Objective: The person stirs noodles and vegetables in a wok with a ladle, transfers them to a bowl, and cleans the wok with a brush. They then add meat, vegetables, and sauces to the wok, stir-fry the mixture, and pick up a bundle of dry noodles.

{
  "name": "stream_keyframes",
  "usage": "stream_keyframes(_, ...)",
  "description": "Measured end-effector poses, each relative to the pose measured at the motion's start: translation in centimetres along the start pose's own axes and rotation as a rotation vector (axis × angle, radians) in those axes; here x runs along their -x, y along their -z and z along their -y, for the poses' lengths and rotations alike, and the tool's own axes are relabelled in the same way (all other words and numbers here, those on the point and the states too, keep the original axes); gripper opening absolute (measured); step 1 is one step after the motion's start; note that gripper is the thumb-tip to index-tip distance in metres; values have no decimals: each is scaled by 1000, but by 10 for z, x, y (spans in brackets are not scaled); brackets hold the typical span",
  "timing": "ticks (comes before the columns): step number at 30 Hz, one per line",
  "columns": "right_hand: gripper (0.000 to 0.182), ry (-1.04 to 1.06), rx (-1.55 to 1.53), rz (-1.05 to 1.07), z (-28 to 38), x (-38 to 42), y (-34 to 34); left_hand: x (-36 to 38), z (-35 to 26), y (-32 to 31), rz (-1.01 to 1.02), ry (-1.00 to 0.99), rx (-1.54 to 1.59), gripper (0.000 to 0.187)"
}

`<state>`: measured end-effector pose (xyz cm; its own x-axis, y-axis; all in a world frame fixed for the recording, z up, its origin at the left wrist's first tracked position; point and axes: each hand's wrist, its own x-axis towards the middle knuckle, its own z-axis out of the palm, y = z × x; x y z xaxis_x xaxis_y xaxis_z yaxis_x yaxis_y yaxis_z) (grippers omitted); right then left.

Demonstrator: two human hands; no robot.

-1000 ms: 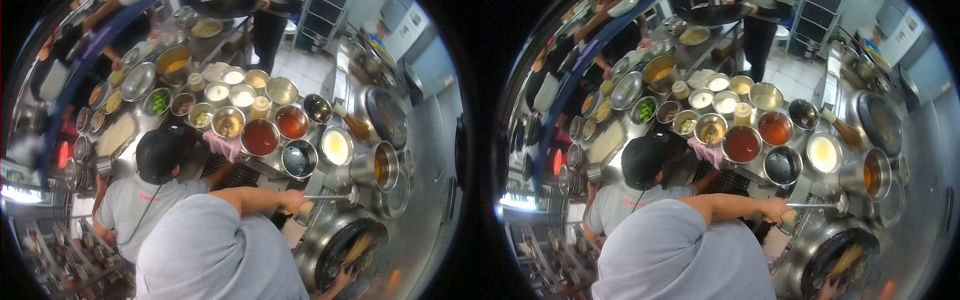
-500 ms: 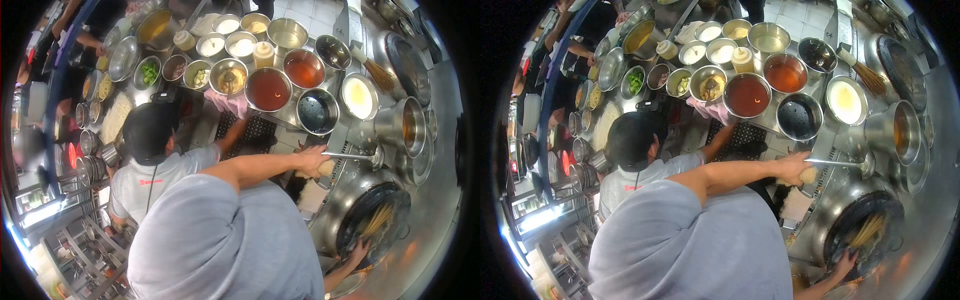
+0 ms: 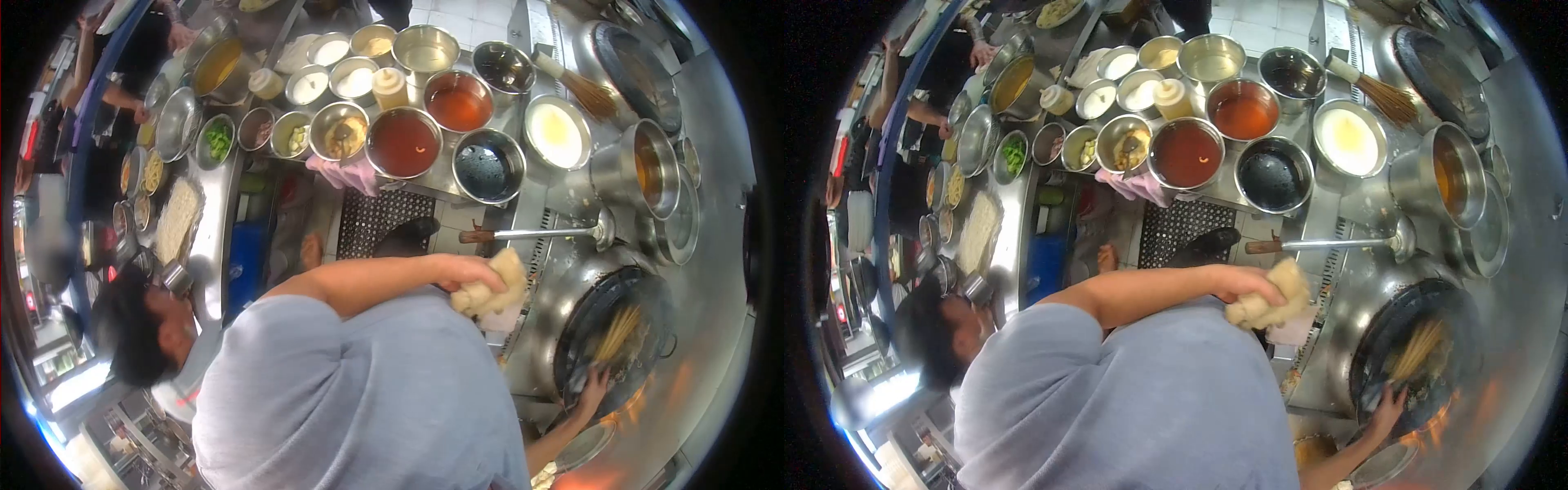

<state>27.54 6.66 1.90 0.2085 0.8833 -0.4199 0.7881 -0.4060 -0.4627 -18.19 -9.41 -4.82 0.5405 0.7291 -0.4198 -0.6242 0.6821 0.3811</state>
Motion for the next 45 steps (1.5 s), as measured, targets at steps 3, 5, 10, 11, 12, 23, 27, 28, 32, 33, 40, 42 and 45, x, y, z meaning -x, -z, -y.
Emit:
stream_keyframes(3, 64, 78, 75, 86, -53, 38, 46, 18, 6, 14, -67, -79, 154, 59)
stream_keyframes(5, 62, -7, 64, 70, -104, 21, 89, 28, -2, 12, 55, -43, 244, 59)
stream_keyframes(10, 70, -6, -352, 10, -28, -66, 57, -13, -6, -2, 60, 14, 147, 62)
stream_keyframes(11, 72, -73, -412, 22, 18, -48, 33, -19, -10, -11, 29, 64, 132, 58)
stream_keyframes(12, 78, 2, -270, -19, 15, -57, 18, -18, -16, -16, 10, 133, 101, 54)
stream_keyframes(23, 52, -94, 889, 40, 3, 66, 136, -91, -9, -93, -28, 159, -109, 68)
stream_keyframes(27, 34, -63, 472, -139, 24, -37, 97, -186, 33, -154, -46, 162, -218, 44)
stream_keyframes(28, 40, 47, 317, -219, 36, -31, 72, -201, 44, -174, -128, 110, -314, 39)
stream_keyframes(32, 62, 29, 265, -75, 50, 34, 28, -218, 60, -177, -225, -44, -376, 52)
stream_keyframes(33, 63, -7, 281, 19, 47, 61, 39, -219, 60, -175, -215, -91, -390, 50)
stream_keyframes(40, 49, -22, 907, -22, -18, 58, 178, -223, 21, -167, -114, 67, -603, 45)
stream_keyframes(42, 48, 106, 758, -100, -29, -22, 152, -222, 19, -168, -155, 91, -619, 45)
stream_keyframes(45, 61, 33, 317, -61, 29, -17, 85, -225, 23, -160, -157, 74, -638, 42)
